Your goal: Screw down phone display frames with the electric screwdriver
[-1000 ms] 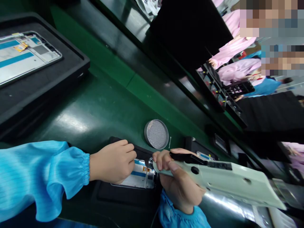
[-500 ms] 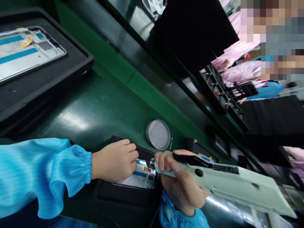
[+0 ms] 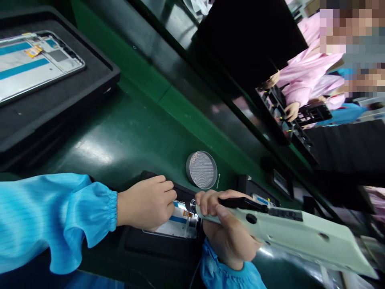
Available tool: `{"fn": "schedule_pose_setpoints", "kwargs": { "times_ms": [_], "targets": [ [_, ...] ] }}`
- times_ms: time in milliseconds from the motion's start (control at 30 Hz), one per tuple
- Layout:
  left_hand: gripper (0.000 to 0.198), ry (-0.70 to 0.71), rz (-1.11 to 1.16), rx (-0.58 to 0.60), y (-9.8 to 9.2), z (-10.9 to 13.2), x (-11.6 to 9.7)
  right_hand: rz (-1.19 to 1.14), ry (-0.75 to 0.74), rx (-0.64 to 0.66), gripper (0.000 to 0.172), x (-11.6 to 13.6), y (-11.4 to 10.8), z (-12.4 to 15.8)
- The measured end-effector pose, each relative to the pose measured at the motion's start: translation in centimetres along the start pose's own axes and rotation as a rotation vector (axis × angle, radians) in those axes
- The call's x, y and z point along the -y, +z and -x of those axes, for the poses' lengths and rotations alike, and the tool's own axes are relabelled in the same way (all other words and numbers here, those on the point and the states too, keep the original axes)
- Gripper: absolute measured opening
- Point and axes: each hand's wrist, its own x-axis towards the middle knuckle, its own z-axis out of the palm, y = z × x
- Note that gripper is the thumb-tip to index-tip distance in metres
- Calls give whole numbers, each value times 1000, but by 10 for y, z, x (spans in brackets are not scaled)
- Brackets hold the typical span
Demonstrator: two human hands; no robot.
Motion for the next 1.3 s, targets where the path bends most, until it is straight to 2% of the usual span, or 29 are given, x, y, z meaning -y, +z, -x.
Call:
{"fn": "schedule_pose_setpoints", "kwargs": {
  "times_ms": [200,367,500,567,633,733,833,1000,1100,1300],
  "targets": [
    [16,-61,-1,115,-11,-3,-13,25,3,6,17,1,1,1],
    [46,-119,6,272,-21,-2,-28,19,0,12,13,-2,2,1],
    [49,-117,-36,315,-22,0,-32,-15,-5,-23,22,6,-5,-4],
    [51,-137,-49,312,-21,0,-35,-39,-42,-114,24,20,-15,-9],
    [47,-124,-104,256,-22,-1,-39,-54,-110,-265,22,38,-28,-14],
    [34,-8,-193,97,-28,-2,-49,-54,-172,-473,21,61,-50,-20],
    [29,120,-148,69,-40,-4,-58,-71,-200,-551,22,73,-64,-21],
    [30,208,-23,146,-56,-9,-59,-107,-261,-511,20,77,-67,-20],
    [31,215,8,216,-58,-9,-57,-112,-289,-465,20,79,-64,-19],
    [33,219,41,271,-58,-8,-58,-143,-308,-418,17,81,-67,-16]
  ]
}}
